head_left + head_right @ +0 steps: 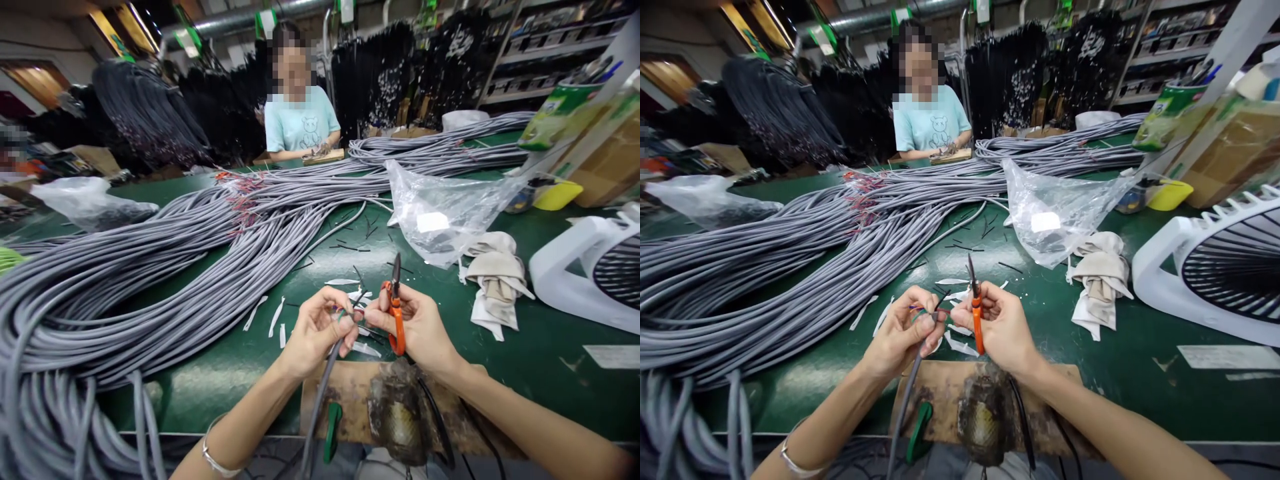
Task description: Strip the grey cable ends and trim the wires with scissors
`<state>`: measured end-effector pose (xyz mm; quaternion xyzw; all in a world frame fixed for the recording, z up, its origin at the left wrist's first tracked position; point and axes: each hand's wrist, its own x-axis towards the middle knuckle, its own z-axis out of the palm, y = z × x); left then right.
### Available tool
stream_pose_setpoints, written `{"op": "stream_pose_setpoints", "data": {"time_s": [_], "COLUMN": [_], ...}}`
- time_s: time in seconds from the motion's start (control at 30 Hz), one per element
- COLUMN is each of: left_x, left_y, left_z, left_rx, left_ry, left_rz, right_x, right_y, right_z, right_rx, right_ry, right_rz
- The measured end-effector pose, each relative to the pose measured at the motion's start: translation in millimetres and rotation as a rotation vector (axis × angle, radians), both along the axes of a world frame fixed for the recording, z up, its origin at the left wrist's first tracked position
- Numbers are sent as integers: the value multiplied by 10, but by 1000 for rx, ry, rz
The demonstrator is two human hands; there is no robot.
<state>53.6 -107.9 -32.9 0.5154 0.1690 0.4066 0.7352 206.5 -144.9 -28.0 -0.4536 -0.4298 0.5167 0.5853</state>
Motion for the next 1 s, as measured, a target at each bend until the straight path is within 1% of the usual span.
{"op": "stream_pose_setpoints", "data": {"time_s": [0.07,0.13,0.2,0.23,0.27,0.33,0.43,0.5,0.63,0.83,0.93,1.0], "left_x": [-16,-68,-137,-168,-194,-219,-205,-185,-165,-165,-149,-132], "left_y": [-21,-32,-32,-30,-28,-32,-67,-99,-142,-160,-172,-173], "left_z": [-15,-21,-19,-16,-12,-5,8,16,26,16,17,29], "left_rx": [159,401,636,729,804,908,983,1000,1016,1026,1051,1047], "left_ry": [46,141,225,260,286,344,409,441,474,502,533,529], "left_rz": [82,253,461,546,610,675,696,684,659,681,706,703], "right_x": [4,24,51,61,68,70,55,49,52,36,21,19], "right_y": [-15,-37,-60,-69,-77,-83,-83,-84,-95,-124,-143,-145], "right_z": [-13,-9,19,39,60,92,79,32,-64,-90,-117,-138], "right_rx": [-15,3,65,106,150,242,369,409,433,448,471,522], "right_ry": [-106,-264,-459,-558,-650,-796,-897,-936,-1034,-1155,-1210,-1254], "right_rz": [55,73,66,64,64,53,35,50,59,44,-2,-49]}}
